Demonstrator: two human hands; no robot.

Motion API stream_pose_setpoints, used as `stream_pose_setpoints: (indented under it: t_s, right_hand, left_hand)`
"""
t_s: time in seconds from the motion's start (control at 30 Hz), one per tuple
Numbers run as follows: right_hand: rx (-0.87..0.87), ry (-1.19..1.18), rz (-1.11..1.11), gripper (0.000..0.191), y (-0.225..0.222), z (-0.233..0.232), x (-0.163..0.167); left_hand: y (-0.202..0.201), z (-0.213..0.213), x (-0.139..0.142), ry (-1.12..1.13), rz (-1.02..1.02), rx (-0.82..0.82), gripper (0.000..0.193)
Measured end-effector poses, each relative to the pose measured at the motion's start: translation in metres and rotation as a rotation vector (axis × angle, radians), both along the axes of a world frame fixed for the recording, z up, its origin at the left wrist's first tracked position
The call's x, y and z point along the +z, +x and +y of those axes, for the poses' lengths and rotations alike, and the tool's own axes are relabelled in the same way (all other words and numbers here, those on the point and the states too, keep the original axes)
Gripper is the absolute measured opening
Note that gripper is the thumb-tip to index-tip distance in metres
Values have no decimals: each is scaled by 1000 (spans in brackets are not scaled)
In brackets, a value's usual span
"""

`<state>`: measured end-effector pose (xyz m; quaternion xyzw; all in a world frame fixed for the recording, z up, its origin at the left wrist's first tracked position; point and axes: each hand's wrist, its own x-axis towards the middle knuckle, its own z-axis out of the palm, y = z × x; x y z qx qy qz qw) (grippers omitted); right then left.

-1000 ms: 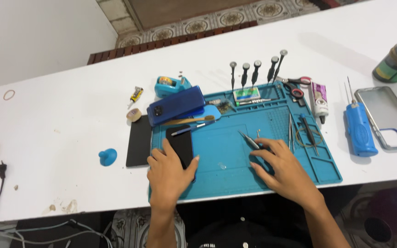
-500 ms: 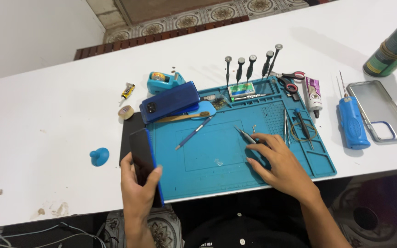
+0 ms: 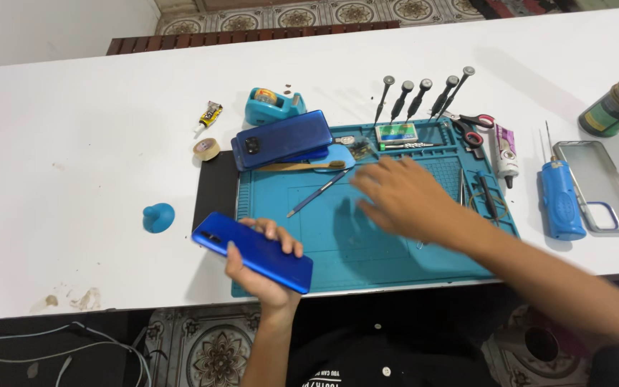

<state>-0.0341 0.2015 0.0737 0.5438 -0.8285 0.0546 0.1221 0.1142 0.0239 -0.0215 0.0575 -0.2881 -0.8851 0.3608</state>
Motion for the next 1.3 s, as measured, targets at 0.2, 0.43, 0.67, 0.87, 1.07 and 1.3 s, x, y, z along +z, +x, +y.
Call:
stream_pose_setpoints:
  t_s: [0.2,0.43,0.67,0.87,1.07,1.3]
  right_hand:
    - [-64,-120,-48,26,-52,-57,-23]
    - [70,-490,-224,17,-18,-6,11]
    - [41,-866,-469,16,29,108,22]
    - [-48,-994,-552,24,50,79,-61]
    - [-239,-604,-629,21,63,72,-71]
    - [-230,-354,-670,16,80,65,-52]
  left_hand:
    - [-6,2,3,-123,-67,-19,56]
    - [-3,-9,-9,-31,31,30,43]
    - [-3,-7,5,-20,35,78,31]
    - [-16,28,23,106,-109,-48,37]
    - [-24,40,19,258,93,-354,65]
    - [-19,34,10,258,72,-443,66]
